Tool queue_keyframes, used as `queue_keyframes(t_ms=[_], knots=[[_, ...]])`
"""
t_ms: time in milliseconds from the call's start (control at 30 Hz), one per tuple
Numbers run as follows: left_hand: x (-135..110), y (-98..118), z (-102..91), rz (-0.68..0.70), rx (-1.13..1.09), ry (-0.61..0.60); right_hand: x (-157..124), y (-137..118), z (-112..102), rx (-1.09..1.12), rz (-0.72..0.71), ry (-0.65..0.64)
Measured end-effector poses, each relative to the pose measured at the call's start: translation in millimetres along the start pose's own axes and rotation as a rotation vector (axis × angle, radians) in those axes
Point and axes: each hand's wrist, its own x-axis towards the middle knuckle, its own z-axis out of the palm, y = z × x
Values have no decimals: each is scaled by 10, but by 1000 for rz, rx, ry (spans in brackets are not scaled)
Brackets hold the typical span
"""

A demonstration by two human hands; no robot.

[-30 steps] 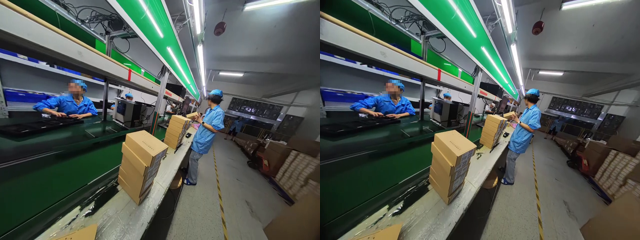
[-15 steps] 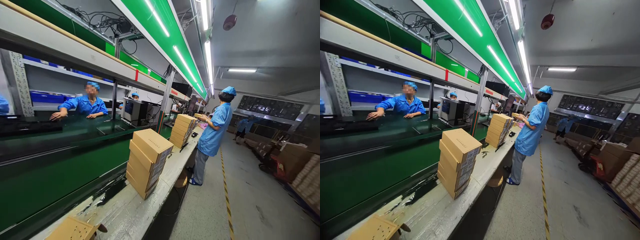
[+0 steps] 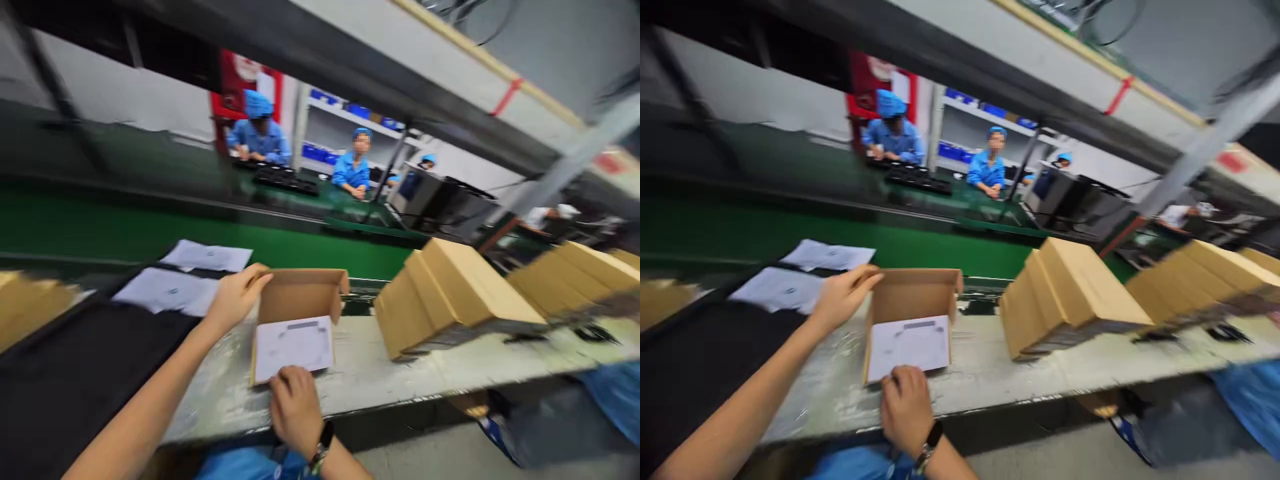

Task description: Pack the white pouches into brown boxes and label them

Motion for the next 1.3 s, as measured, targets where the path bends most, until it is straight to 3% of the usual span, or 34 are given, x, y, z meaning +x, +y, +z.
queue_keyframes(t_ms=[67, 133, 233, 400, 533, 700, 800, 1300], knots=[[-3, -297, -62, -33, -8, -5, 103, 107, -89, 78, -9, -42], [106, -471, 4, -35, -40, -3, 262, 239, -229, 125, 43, -95], [268, -582, 164, -13, -97, 12, 445, 445, -387, 220, 26, -180], [283, -716, 239, 0, -167, 34, 498, 652, -397, 411, -57, -208], [239, -826, 238, -14, -203, 49, 437, 770, -474, 597, -21, -99], [218, -848, 263, -11, -237, 55, 269, 1037, -734, 747, 145, 264], [213, -850, 266, -8, -248, 55, 188, 1119, -851, 798, 187, 375], [186, -842, 262, 36, -200, 88, 269, 1030, -750, 962, 248, 406]])
